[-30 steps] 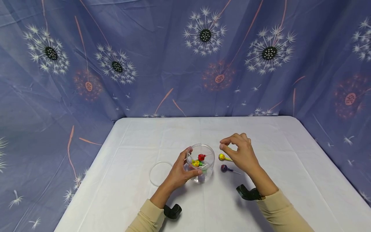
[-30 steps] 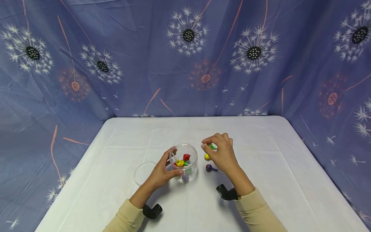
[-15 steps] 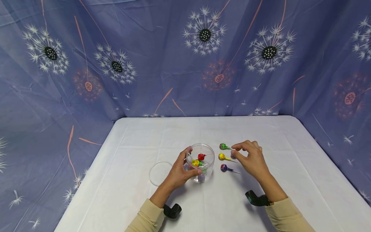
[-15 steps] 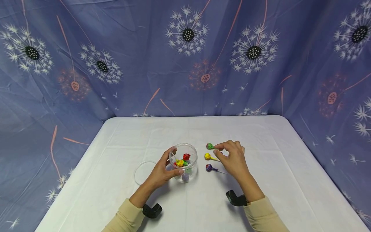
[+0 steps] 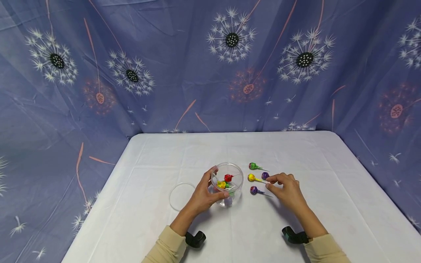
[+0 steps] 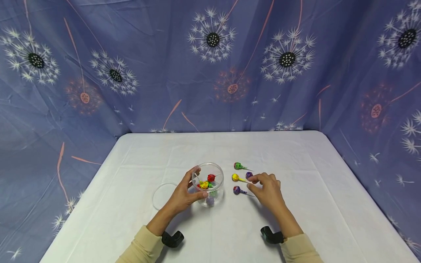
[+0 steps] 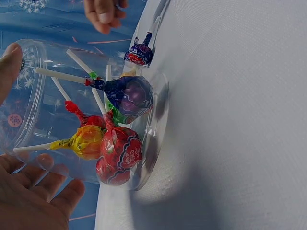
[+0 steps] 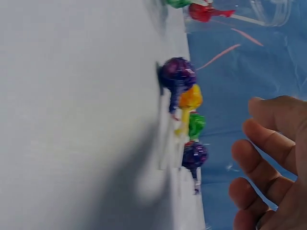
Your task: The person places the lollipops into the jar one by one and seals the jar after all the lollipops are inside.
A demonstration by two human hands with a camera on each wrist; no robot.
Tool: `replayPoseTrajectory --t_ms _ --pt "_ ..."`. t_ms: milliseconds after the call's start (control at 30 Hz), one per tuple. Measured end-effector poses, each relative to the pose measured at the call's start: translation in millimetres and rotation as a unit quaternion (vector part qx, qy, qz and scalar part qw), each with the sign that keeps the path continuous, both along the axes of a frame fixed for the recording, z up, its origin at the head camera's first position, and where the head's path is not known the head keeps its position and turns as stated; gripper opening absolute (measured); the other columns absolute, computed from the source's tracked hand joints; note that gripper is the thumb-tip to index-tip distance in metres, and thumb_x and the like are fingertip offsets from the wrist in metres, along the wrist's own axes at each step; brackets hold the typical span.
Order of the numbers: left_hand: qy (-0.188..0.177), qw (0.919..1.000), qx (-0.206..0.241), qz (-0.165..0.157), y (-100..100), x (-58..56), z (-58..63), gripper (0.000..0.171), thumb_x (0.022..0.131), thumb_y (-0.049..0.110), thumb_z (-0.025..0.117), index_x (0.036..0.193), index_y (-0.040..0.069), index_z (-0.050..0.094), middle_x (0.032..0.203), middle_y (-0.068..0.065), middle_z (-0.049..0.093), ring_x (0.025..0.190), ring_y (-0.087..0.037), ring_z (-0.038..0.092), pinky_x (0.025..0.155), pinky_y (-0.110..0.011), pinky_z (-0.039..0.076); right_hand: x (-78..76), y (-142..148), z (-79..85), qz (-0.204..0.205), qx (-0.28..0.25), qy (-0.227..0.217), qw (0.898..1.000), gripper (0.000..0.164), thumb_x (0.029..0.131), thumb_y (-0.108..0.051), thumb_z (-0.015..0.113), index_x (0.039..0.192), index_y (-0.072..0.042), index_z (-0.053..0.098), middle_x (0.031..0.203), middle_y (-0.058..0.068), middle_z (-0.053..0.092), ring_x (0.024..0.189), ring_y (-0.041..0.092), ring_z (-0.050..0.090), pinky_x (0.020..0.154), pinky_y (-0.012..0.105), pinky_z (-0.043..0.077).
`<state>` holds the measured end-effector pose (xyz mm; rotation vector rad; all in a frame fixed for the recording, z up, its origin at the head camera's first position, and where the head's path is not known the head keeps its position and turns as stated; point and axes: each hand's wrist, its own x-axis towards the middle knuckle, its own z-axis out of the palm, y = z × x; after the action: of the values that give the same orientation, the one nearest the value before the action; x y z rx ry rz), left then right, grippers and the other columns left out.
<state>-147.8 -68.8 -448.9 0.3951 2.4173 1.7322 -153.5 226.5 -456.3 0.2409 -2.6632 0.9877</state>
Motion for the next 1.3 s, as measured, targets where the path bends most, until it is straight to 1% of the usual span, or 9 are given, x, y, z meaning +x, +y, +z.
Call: replayPoseTrajectory --t_ms 200,367,567,667,900,1133,1300 --pt "0.006 1.0 -0.003 -0.002 0 0.2 -0.6 0.091 0.075 0.036 0.078 0.147 0.029 0.024 0.153 0.0 0.03 0.138 -0.035 0.034 0.114 -0.053 0.029 0.5 0 -11.9 0.0 -0.001 -0.054 0.999 0.015 0.078 -0.016 0.074 0.092 -0.011 0.071 0.084 0.003 0.065 0.082 0.021 0.049 0.073 0.032 0.027" --pt "0.009 1.0 -0.003 -0.004 -1 0.0 -0.8 0.09 0.075 0.038 0.078 0.147 0.029 0.024 0.153 0.001 0.03 0.139 -0.034 0.034 0.114 -0.053 0.028 0.4 0 -17.4 0.0 0.002 -0.084 0.996 0.013 0.077 -0.015 0.073 0.091 -0.012 0.072 0.082 0.002 0.066 0.079 0.018 0.047 0.073 0.031 0.027" --pt "0.009 0.9999 0.003 -0.006 -1 0.5 0.6 0.09 0.075 0.036 0.078 0.147 0.03 0.024 0.153 0.0 0.03 0.139 -0.035 0.033 0.114 -0.053 0.028 0.1 2 -22.4 0.005 0.008 -0.107 0.994 0.013 0.078 -0.013 0.072 0.09 -0.016 0.072 0.083 -0.002 0.066 0.081 0.013 0.048 0.069 0.025 0.036" --pt "0.009 0.9999 0.001 -0.006 -1 0.6 0.4 0.09 0.075 0.037 0.078 0.147 0.03 0.024 0.153 0.001 0.03 0.138 -0.035 0.034 0.114 -0.053 0.028 0.1 3 -24.4 0.01 0.009 -0.108 0.994 0.012 0.078 -0.012 0.072 0.089 -0.016 0.072 0.084 -0.002 0.066 0.08 0.011 0.048 0.066 0.022 0.039" --pt "0.011 0.9999 -0.002 -0.005 -1 -0.4 -2.8 0.09 0.074 0.041 0.077 0.147 0.028 0.025 0.152 0.0 0.031 0.137 -0.036 0.035 0.113 -0.053 0.029 1.2 4 -27.9 0.034 0.005 -0.099 0.995 0.013 0.075 -0.011 0.075 0.088 -0.014 0.073 0.085 -0.001 0.064 0.082 0.012 0.05 0.068 0.024 0.04" --pt "0.016 0.9998 -0.006 -0.004 0 0.1 -0.8 0.092 0.074 0.043 0.077 0.147 0.027 0.024 0.153 -0.001 0.031 0.137 -0.035 0.035 0.114 -0.053 0.029 0.8 2 -34.6 0.019 0.015 -0.077 0.997 0.015 0.072 -0.009 0.077 0.085 -0.016 0.073 0.081 -0.002 0.061 0.08 0.012 0.045 0.067 0.025 0.035" --pt "0.018 0.9998 -0.007 -0.004 0 0.5 -0.4 0.093 0.073 0.043 0.077 0.148 0.025 0.024 0.153 -0.002 0.031 0.137 -0.036 0.035 0.113 -0.053 0.03 0.1 0 -36.0 0.009 0.027 -0.077 0.997 0.011 0.073 -0.009 0.075 0.08 -0.017 0.072 0.079 -0.002 0.059 0.08 0.014 0.045 0.069 0.028 0.033"
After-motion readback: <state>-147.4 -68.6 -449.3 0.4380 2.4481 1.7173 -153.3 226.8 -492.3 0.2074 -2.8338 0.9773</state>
